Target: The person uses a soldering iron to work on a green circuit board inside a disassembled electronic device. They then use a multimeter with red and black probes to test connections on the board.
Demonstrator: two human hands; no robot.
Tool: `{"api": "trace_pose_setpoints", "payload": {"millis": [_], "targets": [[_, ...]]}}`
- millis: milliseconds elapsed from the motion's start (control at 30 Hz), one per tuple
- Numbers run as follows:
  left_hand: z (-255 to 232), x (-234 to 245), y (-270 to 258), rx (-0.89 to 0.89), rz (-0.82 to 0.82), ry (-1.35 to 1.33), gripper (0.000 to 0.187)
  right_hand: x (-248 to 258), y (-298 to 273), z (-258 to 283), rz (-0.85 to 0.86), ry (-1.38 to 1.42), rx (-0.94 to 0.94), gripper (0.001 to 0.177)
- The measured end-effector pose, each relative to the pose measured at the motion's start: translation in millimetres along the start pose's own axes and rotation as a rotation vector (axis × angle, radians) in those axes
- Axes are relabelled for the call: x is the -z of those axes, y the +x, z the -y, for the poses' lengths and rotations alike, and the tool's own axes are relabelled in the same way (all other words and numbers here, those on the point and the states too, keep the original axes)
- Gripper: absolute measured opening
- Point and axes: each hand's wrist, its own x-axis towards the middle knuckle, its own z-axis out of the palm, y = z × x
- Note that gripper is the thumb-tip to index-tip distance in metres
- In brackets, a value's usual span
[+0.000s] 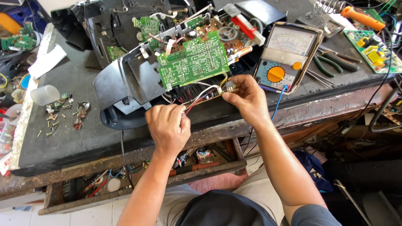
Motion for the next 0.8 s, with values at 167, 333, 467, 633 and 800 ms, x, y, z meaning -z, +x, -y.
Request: {"api": "trace_pose_setpoints", "payload": {"millis": [167, 333, 467, 633, 800], "targets": [[-7, 19, 25, -0.013, -0.012, 0.147, 0.015, 3, 3, -8, -0.041, -0.030, 0.028, 0.044], [-10, 22, 28, -0.075, -0.086, 0.009, 0.018, -1, 2, -18, -0.067, 0.033, 0.062, 0.043], [4, 12, 14, -0.083, 0.022, -0.113, 0.016, 2, 0, -20, -0.062, 0.100, 0.070, 0.046], [20, 5, 7, -0.027, 0.080, 0.114, 0.009, 0, 2, -31, -0.086, 0.020, 0.179, 0.045], [3, 15, 15, 0.050, 0.092, 0.094, 0.006, -5, 2, -33, -0.129, -0.014, 0.207, 0.042]]}}
